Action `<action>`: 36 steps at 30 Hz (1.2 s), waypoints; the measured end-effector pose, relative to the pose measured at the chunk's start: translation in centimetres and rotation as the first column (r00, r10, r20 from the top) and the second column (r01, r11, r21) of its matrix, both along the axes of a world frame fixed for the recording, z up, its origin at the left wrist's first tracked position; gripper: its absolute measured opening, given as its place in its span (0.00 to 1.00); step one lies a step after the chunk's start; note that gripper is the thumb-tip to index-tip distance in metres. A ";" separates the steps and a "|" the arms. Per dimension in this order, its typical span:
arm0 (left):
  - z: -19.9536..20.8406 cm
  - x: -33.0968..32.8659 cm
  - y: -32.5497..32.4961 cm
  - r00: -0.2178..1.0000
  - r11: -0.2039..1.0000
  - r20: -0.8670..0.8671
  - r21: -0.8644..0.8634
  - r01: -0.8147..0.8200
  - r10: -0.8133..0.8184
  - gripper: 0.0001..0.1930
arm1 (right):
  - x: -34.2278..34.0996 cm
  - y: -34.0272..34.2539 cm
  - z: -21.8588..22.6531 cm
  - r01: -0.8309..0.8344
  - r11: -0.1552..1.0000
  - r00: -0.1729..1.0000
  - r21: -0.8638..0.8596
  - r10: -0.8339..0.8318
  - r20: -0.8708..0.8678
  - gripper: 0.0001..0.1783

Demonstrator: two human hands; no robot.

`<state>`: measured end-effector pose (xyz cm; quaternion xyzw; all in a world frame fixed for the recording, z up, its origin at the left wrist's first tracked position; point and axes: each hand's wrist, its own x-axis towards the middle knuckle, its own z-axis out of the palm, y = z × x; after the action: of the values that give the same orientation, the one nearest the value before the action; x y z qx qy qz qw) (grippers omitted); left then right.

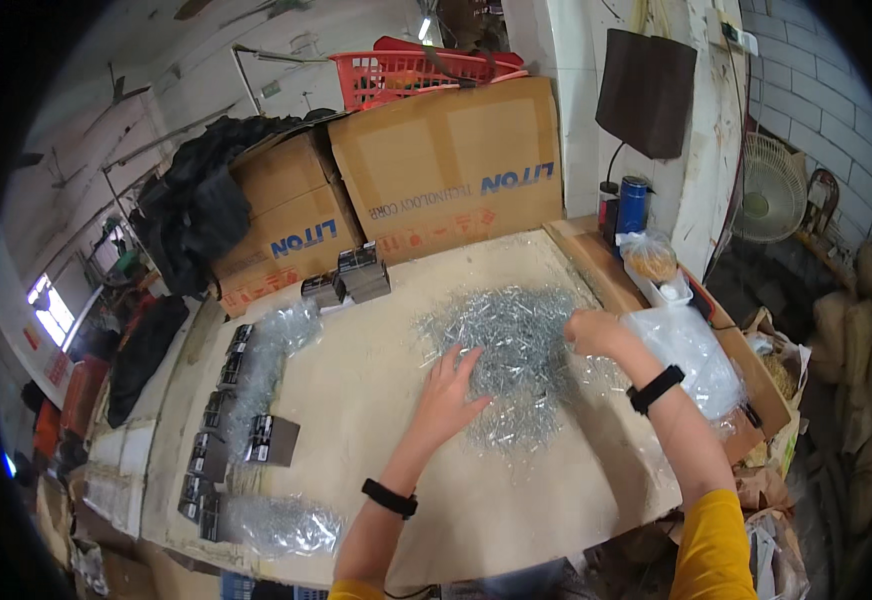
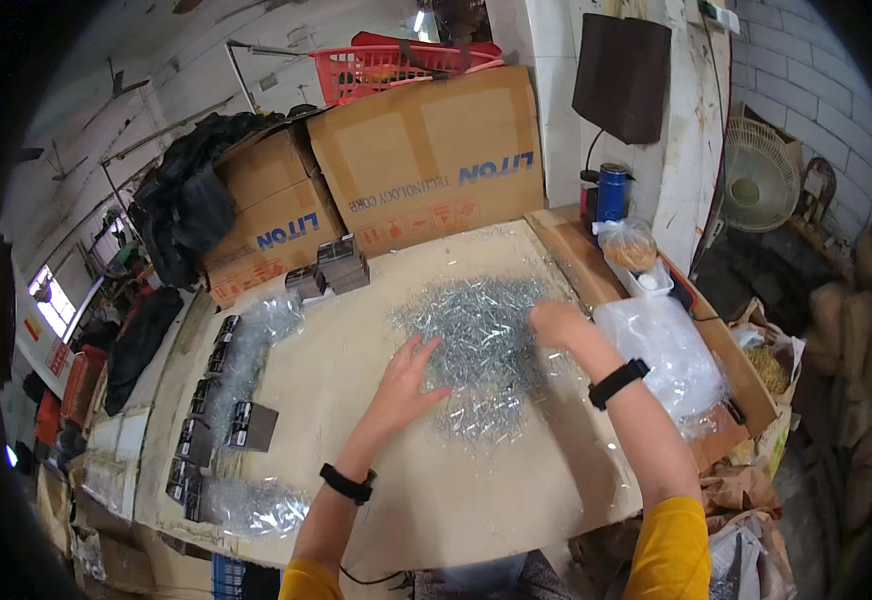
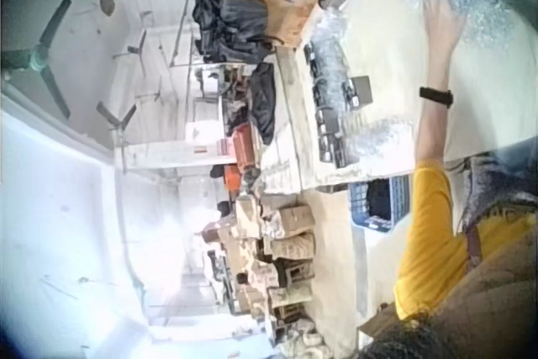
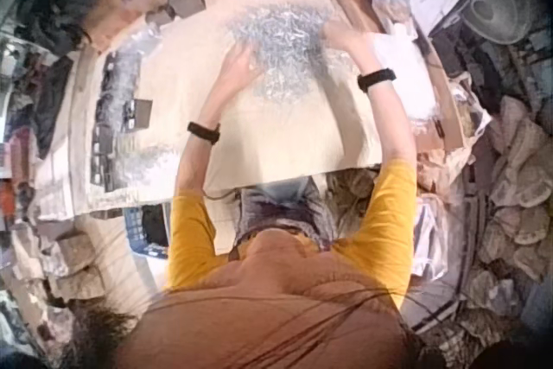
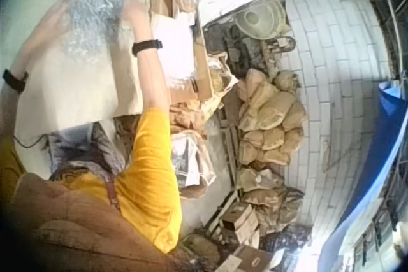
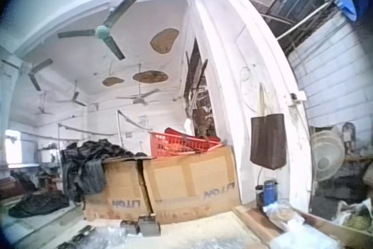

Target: Sort and bag small metal components on a workbench.

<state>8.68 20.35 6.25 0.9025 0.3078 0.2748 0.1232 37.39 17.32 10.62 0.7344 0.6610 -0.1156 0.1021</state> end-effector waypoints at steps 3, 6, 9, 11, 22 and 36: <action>-3.1 1.5 3.7 0.981 0.979 0.029 -0.082 -0.187 0.190 0.45 | -0.7 1.3 -4.0 -0.065 0.903 0.998 0.425 0.054 0.037 0.32; -5.6 2.9 6.8 0.963 0.977 0.225 -0.183 -0.110 0.151 0.45 | 1.7 3.2 -6.4 -0.093 0.687 0.994 0.720 0.105 0.028 0.36; -5.0 2.9 8.5 0.953 0.921 0.294 -0.386 0.053 0.068 0.41 | 4.0 3.9 -8.0 0.083 0.834 0.859 0.546 0.218 -0.463 0.36; -3.9 1.5 8.9 0.953 0.889 0.290 -0.455 0.059 0.085 0.40 | 3.6 3.8 -7.2 0.109 0.884 0.778 0.455 0.209 -0.593 0.40; -5.8 0.8 7.9 0.946 0.893 0.325 -0.423 0.152 -0.006 0.42 | 2.1 2.9 -9.2 0.013 0.818 0.792 0.575 0.343 -0.505 0.37; 12.1 -1.1 5.6 0.842 0.982 0.505 0.069 0.178 -0.188 0.30 | 1.9 1.1 2.1 0.160 0.295 0.827 0.942 0.480 -0.291 0.33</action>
<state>7.60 25.97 18.38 0.8240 0.1742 0.4935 0.2169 39.28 18.39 12.74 0.5136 0.6734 0.1081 -0.5206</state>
